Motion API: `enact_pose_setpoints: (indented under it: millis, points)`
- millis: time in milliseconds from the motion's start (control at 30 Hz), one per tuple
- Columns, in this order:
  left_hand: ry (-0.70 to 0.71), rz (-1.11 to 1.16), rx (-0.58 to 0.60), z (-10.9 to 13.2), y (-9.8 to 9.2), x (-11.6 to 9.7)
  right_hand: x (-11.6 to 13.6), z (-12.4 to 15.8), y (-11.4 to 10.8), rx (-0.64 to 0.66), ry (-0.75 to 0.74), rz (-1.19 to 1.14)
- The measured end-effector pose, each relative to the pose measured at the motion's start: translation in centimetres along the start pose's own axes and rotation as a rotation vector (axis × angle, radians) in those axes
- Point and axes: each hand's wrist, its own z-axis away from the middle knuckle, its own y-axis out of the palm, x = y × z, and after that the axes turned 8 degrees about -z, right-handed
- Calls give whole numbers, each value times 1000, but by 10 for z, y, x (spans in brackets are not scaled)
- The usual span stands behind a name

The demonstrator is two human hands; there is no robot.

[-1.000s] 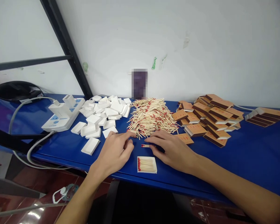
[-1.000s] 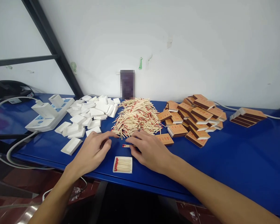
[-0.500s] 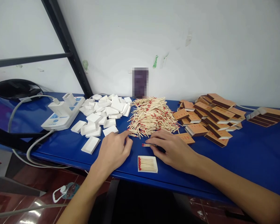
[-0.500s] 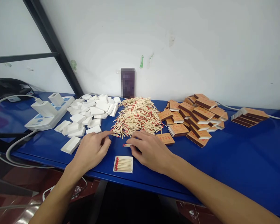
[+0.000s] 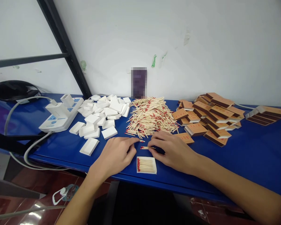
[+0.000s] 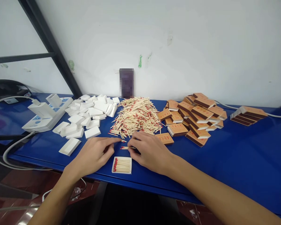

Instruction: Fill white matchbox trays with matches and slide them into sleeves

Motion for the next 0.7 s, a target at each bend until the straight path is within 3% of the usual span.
enact_pose_setpoints:
  millis: [300, 700]
  points:
    - [93, 17, 7, 1, 0, 0, -3, 2, 0, -4, 22, -21]
    - [95, 43, 3, 1, 1, 1, -3, 1, -5, -78, 67, 181]
